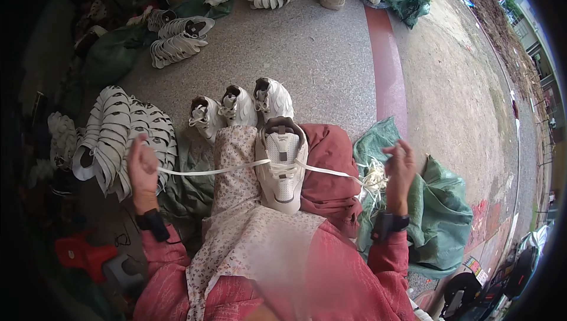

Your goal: The person sits on the floor and laces a white sneaker by hand. They thread a long white lace through the eyelets, pull it tight, and adjust the fit repeatedly. The person works on a single shoe while surrounded by stacks of similar footwear.

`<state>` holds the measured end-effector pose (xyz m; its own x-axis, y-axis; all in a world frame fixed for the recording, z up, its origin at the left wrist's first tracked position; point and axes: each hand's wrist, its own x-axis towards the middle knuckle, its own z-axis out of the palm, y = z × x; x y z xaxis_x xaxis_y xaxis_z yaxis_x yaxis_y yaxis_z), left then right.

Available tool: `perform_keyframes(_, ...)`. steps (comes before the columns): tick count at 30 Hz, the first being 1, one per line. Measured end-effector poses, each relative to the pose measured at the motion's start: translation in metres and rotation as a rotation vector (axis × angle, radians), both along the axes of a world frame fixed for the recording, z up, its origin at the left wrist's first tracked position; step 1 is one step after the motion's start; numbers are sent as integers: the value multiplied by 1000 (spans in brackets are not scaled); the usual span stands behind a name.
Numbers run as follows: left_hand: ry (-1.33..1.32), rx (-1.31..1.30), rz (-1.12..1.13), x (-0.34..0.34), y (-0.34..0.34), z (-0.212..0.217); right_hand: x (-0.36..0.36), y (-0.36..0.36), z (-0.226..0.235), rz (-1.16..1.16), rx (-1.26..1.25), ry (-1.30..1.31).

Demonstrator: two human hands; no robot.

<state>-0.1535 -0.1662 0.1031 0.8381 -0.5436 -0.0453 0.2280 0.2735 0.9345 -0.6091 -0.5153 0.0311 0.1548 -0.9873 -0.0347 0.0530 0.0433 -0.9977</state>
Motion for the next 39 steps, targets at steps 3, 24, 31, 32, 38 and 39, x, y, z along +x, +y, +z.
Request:
perform_keyframes(3,-161,397,-305,-50,-61,-4,60,40,22,334,-69,150)
perform_keyframes(24,-721,368,-465,-125,-135,-58,151,82,14,614,-874,701)
perform_keyframes(31,-597,375,-639,-113,-135,-59,145,86,-4,642,-212,389)
perform_keyframes(32,-682,373,-626,-113,-137,-60,146,87,-5,631,-229,398)
perform_keyframes(38,-1082,345,-545,-105,-162,-73,144,76,11,838,-593,504)
perform_keyframes(39,-1015,385,-620,-100,-166,-77,144,73,17,869,-658,521)
